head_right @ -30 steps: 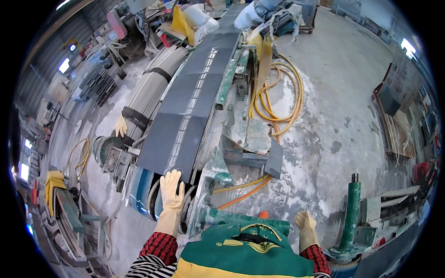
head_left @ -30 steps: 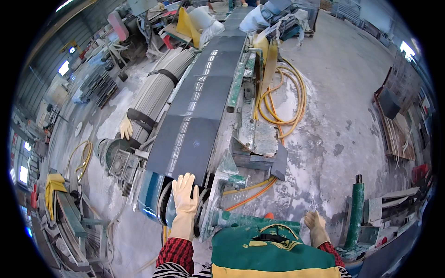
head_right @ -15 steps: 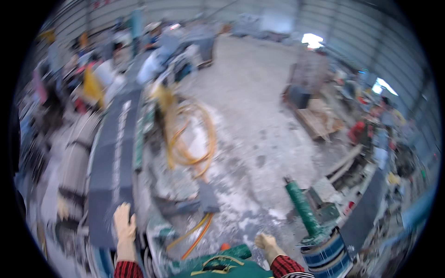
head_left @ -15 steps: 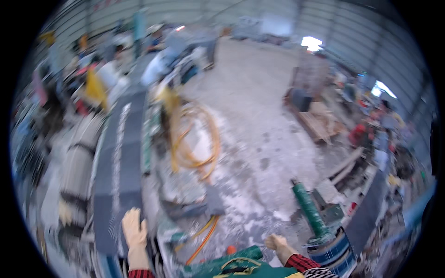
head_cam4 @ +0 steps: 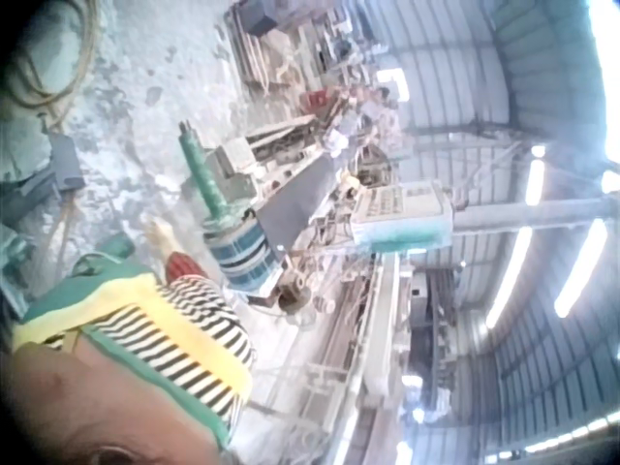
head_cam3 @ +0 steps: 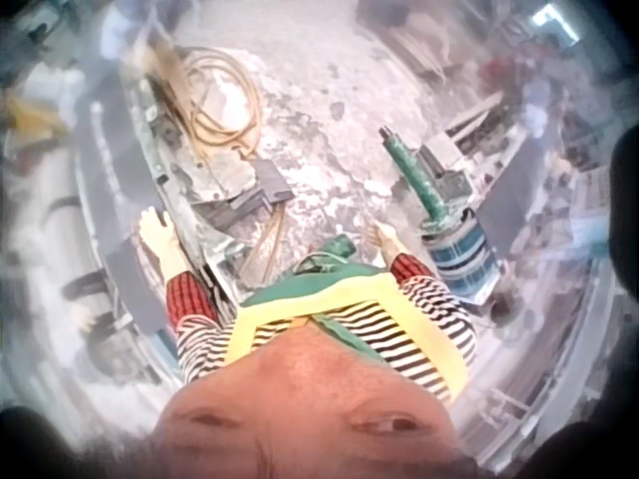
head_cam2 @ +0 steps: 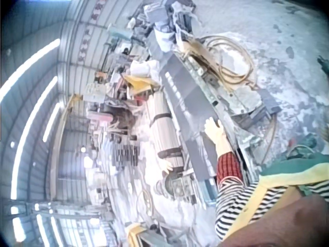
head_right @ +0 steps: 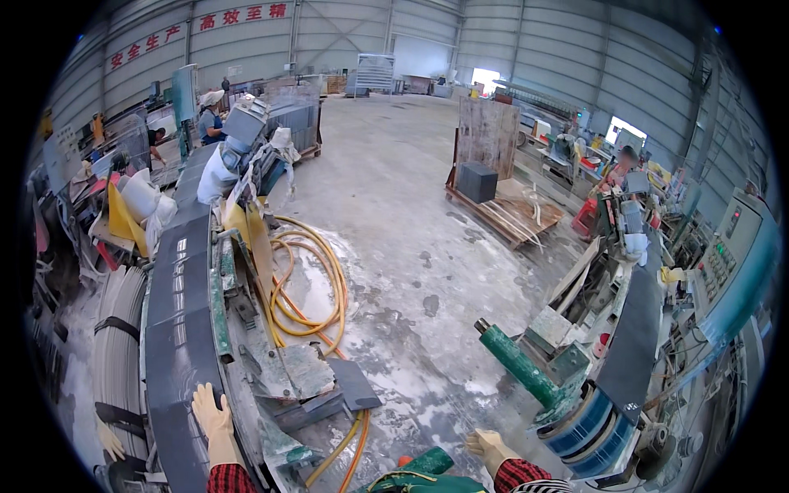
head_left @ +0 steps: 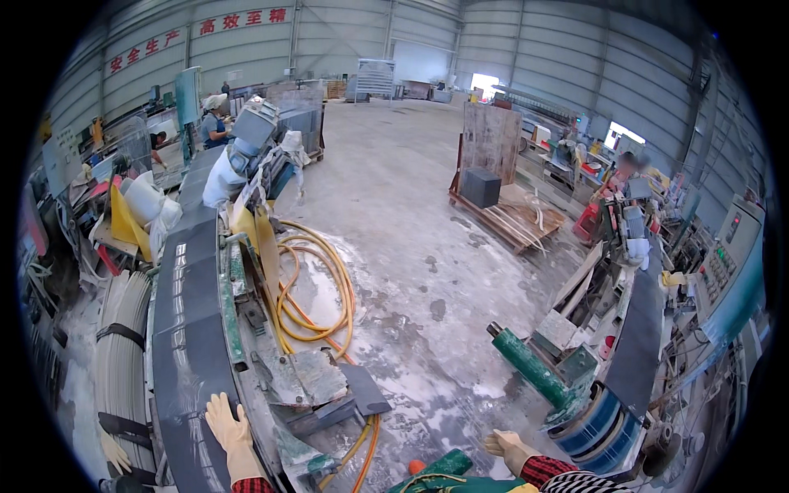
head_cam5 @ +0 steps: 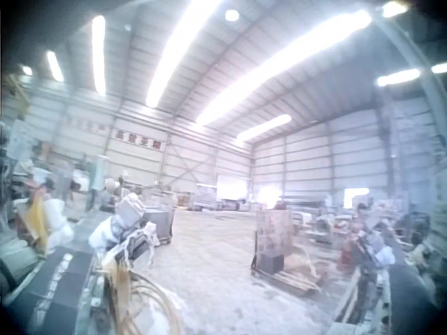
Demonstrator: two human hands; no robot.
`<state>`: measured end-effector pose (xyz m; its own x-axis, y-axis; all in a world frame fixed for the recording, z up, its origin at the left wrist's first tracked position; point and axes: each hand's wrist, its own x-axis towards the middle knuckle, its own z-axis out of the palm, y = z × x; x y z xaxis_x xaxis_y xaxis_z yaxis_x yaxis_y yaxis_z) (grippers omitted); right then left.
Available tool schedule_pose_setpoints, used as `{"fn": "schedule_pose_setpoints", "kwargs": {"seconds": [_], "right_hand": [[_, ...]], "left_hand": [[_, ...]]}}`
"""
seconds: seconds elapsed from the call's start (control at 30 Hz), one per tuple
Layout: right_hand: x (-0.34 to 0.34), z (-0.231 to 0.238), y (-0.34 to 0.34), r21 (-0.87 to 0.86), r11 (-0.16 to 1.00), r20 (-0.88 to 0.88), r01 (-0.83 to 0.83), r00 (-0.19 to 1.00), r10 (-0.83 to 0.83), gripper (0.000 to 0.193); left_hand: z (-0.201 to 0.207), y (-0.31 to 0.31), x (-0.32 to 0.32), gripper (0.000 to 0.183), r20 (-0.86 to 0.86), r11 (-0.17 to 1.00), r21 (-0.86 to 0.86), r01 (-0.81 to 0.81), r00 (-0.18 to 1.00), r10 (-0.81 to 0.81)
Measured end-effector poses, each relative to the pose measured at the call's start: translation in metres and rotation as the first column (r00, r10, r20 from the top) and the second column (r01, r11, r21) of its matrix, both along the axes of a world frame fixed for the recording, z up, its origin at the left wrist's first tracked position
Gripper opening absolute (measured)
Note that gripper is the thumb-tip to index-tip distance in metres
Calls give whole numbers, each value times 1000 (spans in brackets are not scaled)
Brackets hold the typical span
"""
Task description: The person repeatedly picks up dark rectangular panels from a conveyor belt and places them onto a roller mechanism. The person handles the panels one by one, moving them from the belt to the rollers in a repetitive cycle.
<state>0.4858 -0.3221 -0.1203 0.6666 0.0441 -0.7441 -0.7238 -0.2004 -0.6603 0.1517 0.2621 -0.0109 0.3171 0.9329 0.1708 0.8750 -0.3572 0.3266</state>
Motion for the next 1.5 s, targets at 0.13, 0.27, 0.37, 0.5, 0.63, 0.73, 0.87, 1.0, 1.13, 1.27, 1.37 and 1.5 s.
{"fn": "schedule_pose_setpoints", "kwargs": {"seconds": [0.13,0.27,0.37,0.5,0.63,0.73,0.87,1.0,1.13,1.27,1.37,1.5], "right_hand": [[11,-6,16,19,999,13,-50,999,50,28],[25,-12,48,156,970,2,-189,982,191,27],[34,-23,68,261,928,19,-264,963,269,27],[22,-11,97,206,935,29,-289,957,290,26],[38,-44,93,343,896,-93,-282,939,331,29],[36,-53,84,358,879,-75,-315,929,363,31],[34,-36,73,314,898,-96,-308,931,353,33],[27,-26,62,175,942,-84,-285,949,303,33],[23,-21,49,149,944,-52,-295,951,306,31],[55,-76,28,339,911,-143,-233,945,294,28],[40,-48,62,310,890,-8,-334,935,354,25],[69,-86,20,555,828,-199,-80,954,226,16]], "left_hand": [[-13,-25,-19,54,48,994,51,100,994,-103],[-16,-79,-54,51,-47,966,205,160,987,-154],[-11,-130,-78,47,-65,952,252,174,984,-163],[19,-191,-100,51,-73,976,143,166,985,-157],[23,-229,-113,53,-81,991,52,119,990,-115],[19,-246,-128,54,-46,990,70,124,992,-121],[36,-269,-135,52,25,992,13,123,992,-123],[74,-280,-115,48,672,868,-442,-224,558,487],[31,-249,-161,42,664,682,-731,-29,-265,700],[-4,-215,-189,43,524,587,-807,58,-386,759],[-9,-213,-212,36,514,604,-785,140,-398,760],[-16,-188,-184,29,487,578,-773,262,-339,805]]}}
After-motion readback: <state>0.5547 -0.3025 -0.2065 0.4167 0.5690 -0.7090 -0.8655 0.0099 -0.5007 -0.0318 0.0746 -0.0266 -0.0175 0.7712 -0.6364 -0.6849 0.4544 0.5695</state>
